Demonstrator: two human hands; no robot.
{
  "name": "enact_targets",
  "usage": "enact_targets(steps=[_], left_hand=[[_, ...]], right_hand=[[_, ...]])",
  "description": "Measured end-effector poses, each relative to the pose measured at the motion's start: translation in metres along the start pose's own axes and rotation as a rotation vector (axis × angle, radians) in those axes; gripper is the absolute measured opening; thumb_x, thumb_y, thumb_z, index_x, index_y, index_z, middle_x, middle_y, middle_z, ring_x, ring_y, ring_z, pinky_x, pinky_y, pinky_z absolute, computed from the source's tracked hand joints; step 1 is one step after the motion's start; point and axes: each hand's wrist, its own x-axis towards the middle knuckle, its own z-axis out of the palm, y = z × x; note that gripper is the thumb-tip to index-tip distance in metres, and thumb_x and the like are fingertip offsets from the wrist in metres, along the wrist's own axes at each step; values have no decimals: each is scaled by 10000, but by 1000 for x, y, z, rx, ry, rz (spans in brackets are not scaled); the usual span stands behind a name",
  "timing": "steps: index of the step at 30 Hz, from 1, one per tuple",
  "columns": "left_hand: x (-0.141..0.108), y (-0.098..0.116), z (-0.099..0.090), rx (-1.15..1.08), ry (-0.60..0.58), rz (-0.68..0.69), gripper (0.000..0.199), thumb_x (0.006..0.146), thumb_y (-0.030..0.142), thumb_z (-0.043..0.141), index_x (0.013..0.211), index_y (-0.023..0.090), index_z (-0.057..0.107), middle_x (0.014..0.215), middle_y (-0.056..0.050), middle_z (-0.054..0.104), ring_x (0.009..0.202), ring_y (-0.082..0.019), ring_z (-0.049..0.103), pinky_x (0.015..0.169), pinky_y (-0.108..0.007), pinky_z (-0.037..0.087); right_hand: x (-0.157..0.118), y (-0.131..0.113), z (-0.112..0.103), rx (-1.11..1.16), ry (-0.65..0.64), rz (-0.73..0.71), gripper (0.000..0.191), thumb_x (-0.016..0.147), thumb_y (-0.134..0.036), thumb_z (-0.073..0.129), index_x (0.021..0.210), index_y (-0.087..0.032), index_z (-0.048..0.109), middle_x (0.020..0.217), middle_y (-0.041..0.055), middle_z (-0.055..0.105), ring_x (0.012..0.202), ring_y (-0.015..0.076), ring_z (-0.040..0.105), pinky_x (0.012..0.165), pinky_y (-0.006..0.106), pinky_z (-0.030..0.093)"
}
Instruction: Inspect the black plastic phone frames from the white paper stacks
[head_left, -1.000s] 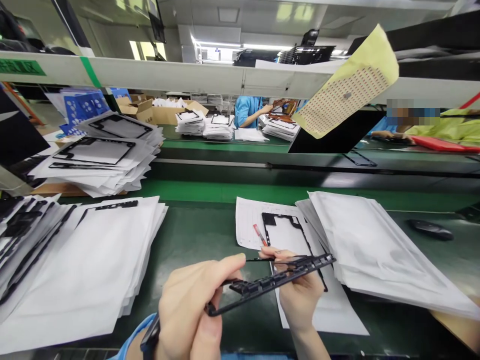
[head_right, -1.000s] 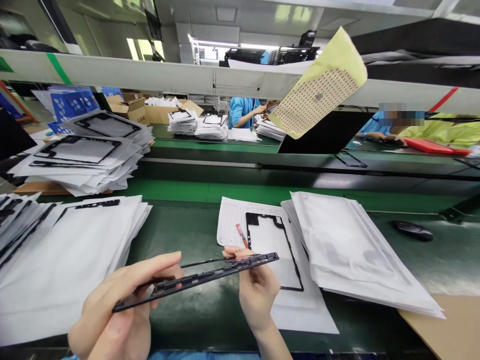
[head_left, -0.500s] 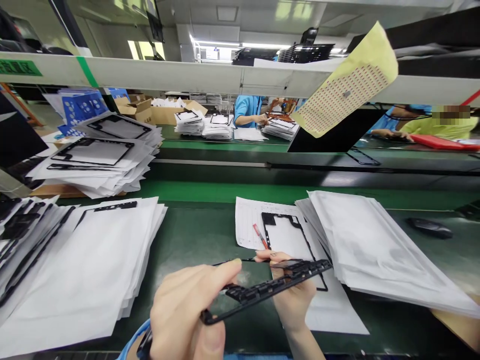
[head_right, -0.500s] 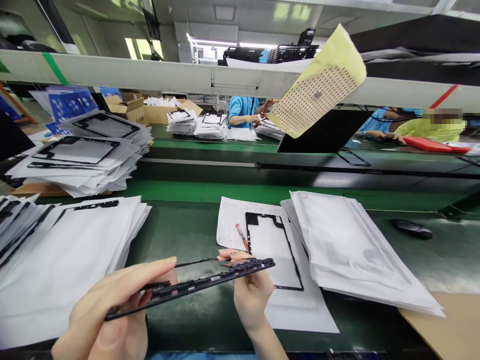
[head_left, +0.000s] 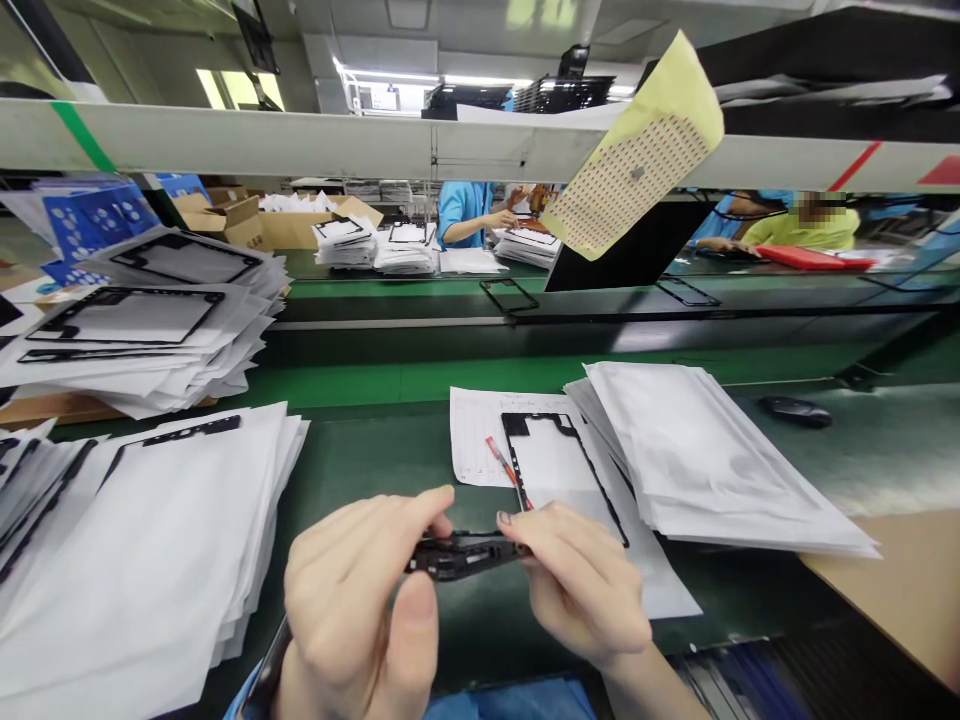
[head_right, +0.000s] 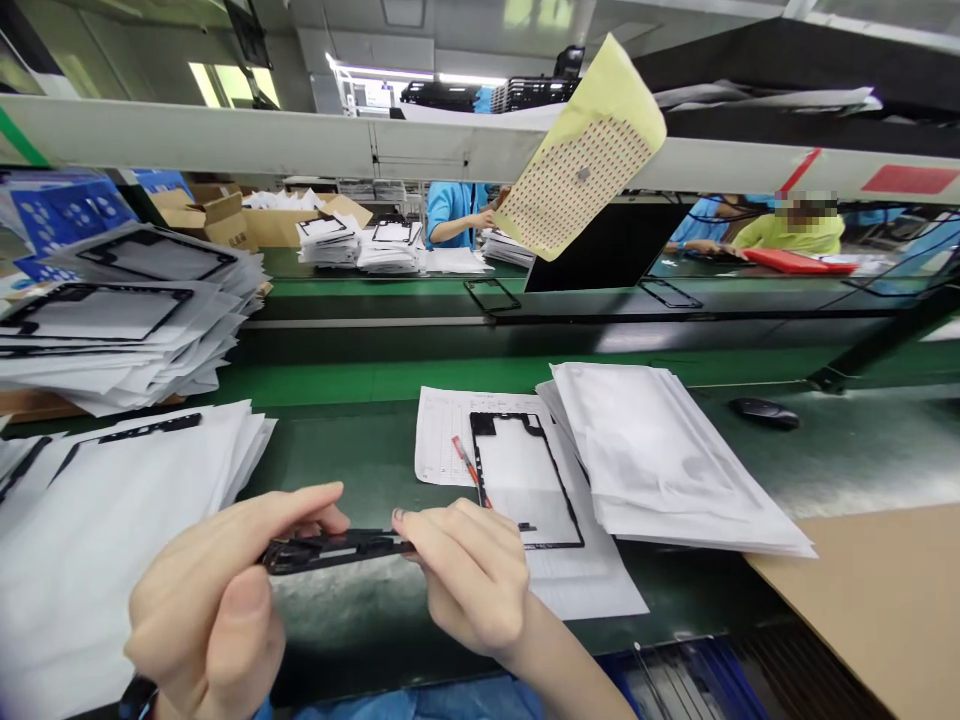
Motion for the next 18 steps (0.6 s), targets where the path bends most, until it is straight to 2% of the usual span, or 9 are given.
enact_targets(steps=[8, 12, 15, 18], left_hand=[[1, 3, 2, 26, 2, 68, 338, 869, 175, 460, 1146, 68, 622, 791, -72, 666, 698, -145, 612, 589, -262, 493], [2, 9, 1, 32, 10, 35, 330, 915, 245, 437, 1132, 85, 628, 779, -76, 664, 682, -152, 617, 578, -273, 496], [8, 8, 1, 50, 20, 53, 311, 867, 365, 547, 1023, 113, 640, 692, -58, 669, 593, -155, 625, 521, -272, 502], [13, -4, -4, 55, 69, 61, 181, 787, 337, 668, 848, 168, 644, 608, -21, 676, 494, -134, 619, 464, -241, 504]], right_hand=[[0, -8, -8, -57, 4, -18, 312, 790, 91, 498, 1012, -73, 644, 742, 100, 687, 582, 156, 577, 446, 263, 457], [1, -11, -9, -94, -19, -40, 295, 778, 84, 505, 992, -63, 644, 727, 107, 683, 574, 164, 585, 450, 270, 469], [5, -11, -8, -115, -33, -63, 264, 809, 57, 502, 998, -63, 643, 718, 107, 687, 579, 167, 600, 459, 270, 485], [9, -2, -14, -67, -96, -17, 148, 903, -73, 554, 1014, -100, 649, 745, 91, 711, 637, 173, 657, 543, 281, 555]])
